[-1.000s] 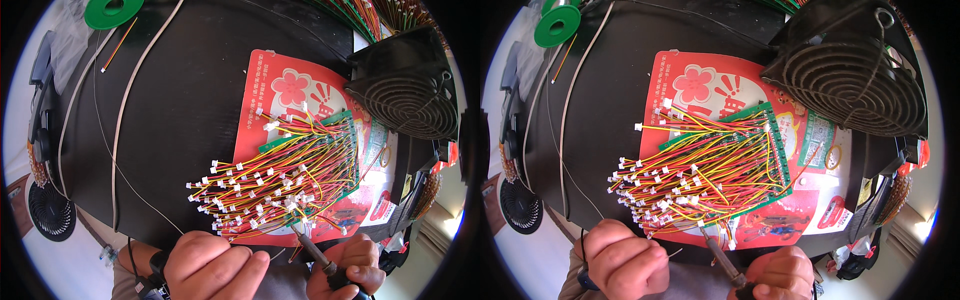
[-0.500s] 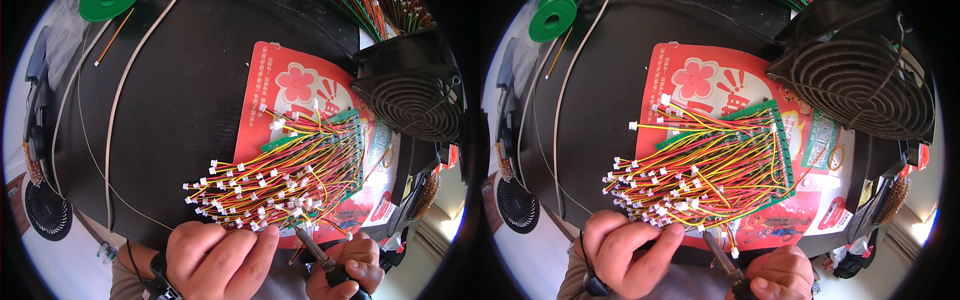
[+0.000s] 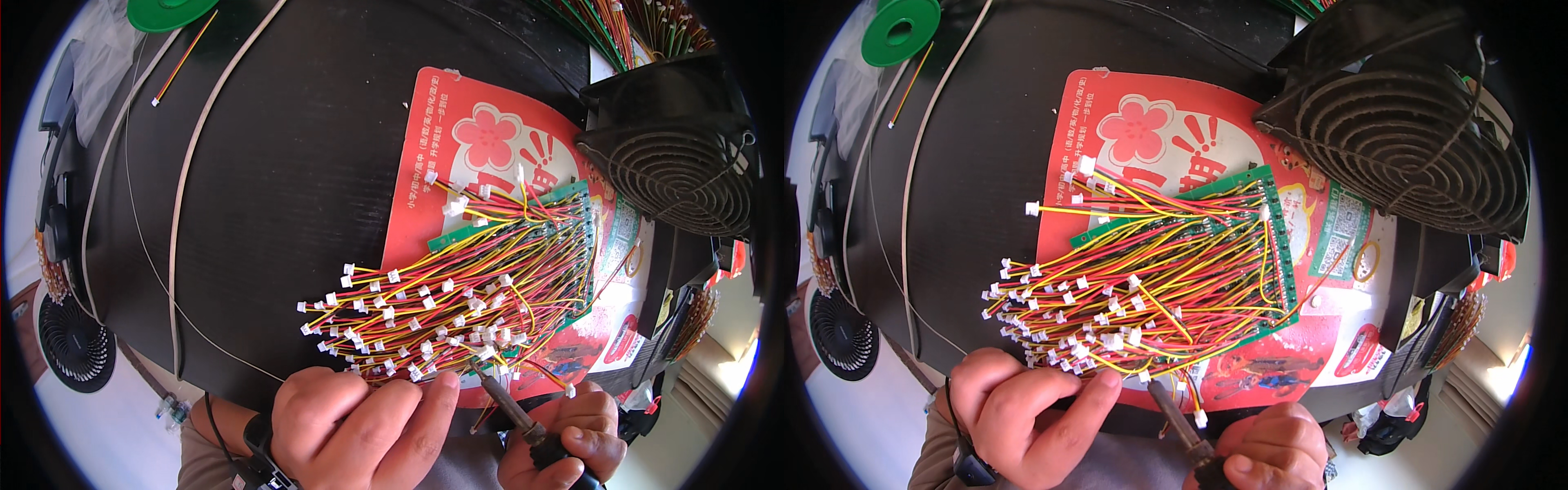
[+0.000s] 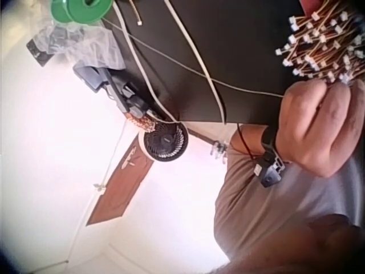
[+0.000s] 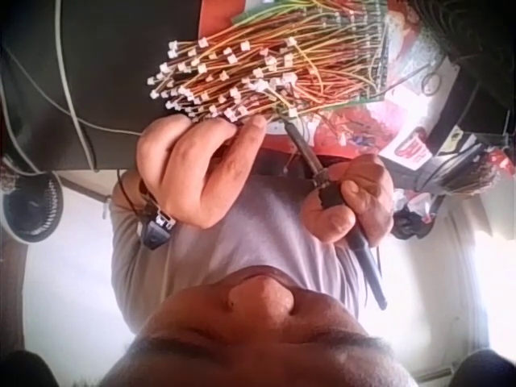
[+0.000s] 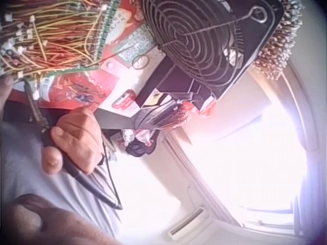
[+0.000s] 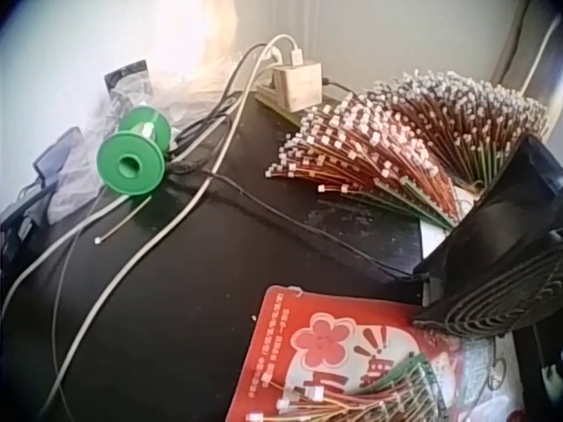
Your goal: Soldering multiple wire connectors onto a green circuit board at a workbench.
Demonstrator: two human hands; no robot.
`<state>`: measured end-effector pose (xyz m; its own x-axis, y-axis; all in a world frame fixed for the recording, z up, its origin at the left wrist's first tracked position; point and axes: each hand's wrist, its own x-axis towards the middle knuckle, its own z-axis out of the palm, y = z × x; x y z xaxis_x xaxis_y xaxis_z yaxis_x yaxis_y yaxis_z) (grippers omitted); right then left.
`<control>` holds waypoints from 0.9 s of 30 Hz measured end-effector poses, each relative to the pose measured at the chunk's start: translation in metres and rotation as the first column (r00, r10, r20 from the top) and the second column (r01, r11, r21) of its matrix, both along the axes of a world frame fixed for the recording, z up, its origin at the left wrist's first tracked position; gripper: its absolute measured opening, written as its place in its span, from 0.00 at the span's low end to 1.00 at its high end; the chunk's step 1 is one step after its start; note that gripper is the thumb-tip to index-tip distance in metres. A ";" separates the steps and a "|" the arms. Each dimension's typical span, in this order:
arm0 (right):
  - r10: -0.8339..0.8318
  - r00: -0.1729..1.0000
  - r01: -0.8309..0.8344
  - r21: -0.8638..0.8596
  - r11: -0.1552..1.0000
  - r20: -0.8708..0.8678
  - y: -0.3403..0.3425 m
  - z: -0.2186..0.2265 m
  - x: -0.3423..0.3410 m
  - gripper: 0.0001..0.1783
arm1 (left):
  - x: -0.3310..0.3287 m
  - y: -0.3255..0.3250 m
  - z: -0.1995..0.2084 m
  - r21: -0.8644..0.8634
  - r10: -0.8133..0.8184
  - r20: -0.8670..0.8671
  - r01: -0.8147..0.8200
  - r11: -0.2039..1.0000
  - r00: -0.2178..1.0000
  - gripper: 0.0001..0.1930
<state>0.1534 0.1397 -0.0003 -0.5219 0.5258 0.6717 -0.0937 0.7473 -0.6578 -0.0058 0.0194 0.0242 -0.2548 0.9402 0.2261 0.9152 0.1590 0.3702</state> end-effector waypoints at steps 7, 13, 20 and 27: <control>-0.128 0.983 0.136 -0.056 0.989 0.131 -0.011 0.015 -0.016 0.17 | -0.001 -0.005 -0.007 0.032 0.012 0.021 -0.013 0.999 1.000 0.18; -0.132 0.982 0.142 -0.067 0.988 0.133 -0.011 0.013 -0.015 0.18 | -0.010 0.006 -0.022 0.244 -0.047 -0.036 0.054 0.968 0.998 0.15; -0.204 0.978 0.200 -0.080 0.976 -0.046 -0.014 0.008 -0.015 0.17 | -0.007 -0.014 0.001 0.242 0.024 0.148 -0.059 0.968 0.989 0.08; -0.179 0.983 0.176 -0.063 0.982 -0.042 -0.012 0.010 -0.012 0.17 | -0.011 -0.001 -0.023 0.473 -0.180 0.031 0.145 0.869 0.983 0.08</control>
